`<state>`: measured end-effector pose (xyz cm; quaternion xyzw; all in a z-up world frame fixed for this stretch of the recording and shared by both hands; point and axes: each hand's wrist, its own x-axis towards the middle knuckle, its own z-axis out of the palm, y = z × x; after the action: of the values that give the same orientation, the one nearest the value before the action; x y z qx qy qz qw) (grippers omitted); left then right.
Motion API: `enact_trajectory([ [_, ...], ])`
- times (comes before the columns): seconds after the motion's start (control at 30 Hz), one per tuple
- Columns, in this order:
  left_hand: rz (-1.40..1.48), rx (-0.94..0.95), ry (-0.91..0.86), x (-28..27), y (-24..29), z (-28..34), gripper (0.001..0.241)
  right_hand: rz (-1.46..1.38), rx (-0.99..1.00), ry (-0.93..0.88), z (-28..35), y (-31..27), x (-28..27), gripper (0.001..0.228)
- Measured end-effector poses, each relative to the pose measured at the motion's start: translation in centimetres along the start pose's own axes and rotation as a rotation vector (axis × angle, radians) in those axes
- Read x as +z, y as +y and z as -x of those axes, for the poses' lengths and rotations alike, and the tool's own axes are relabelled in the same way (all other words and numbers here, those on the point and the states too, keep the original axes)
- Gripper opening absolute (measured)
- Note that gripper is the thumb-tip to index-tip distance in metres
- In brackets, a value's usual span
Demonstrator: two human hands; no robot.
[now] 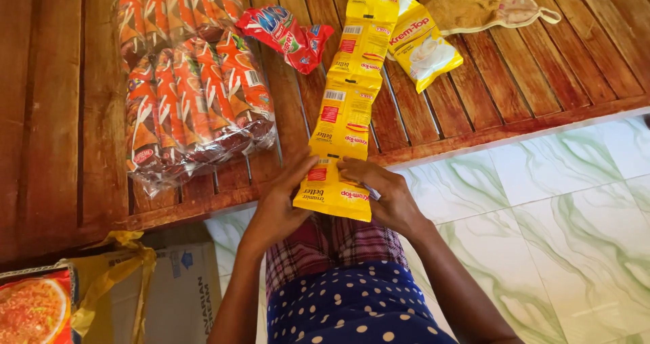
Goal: Organize and pack various packaged snacks, noodles, and coffee creamer into a cardboard box.
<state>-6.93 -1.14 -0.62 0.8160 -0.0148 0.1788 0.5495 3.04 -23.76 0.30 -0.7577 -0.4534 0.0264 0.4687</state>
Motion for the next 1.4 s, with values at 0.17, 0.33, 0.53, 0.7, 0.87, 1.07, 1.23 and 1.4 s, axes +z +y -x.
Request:
enact_trajectory([
  [0.17, 0.196, -0.032, -0.103, 1.5, -3.3, 0.1, 0.051, 0.049, -0.077, 0.067, 0.3, 0.6, 0.2, 0.045],
  [0.33, 0.272, 0.013, -0.129, 1.7, -4.4, 0.3, 0.046, 0.069, 0.038, 0.067, -0.3, 0.5, -0.1, 0.059],
  [0.53, 0.043, 0.138, -0.148, 0.5, -1.7, -0.5, 0.059, 0.13, -0.061, 0.06, 0.2, 1.9, 0.7, 0.049],
  [0.7, -0.127, 0.217, -0.172, 0.5, -1.9, -0.8, 0.056, 0.177, -0.094, 0.082, 0.2, 2.2, 0.8, 0.047],
  [0.87, -0.091, 0.246, -0.113, 0.5, -1.3, -1.1, 0.052, 0.256, -0.016, 0.147, 0.4, 2.2, 1.3, 0.055],
  [1.07, -0.048, 0.049, -0.036, 1.9, -2.0, -2.4, 0.052, 0.126, 0.081, 0.238, -0.2, 1.1, 1.4, 0.061],
  [1.23, 0.0, -0.055, -0.003, 2.8, -2.2, -3.6, 0.06, 0.233, 0.238, 0.309, -0.1, 1.7, 2.4, 0.049],
  [1.4, 0.032, -0.063, 0.009, 2.8, -2.7, -4.0, 0.073, 0.27, 0.353, 0.381, -0.4, 3.1, 2.5, 0.037],
])
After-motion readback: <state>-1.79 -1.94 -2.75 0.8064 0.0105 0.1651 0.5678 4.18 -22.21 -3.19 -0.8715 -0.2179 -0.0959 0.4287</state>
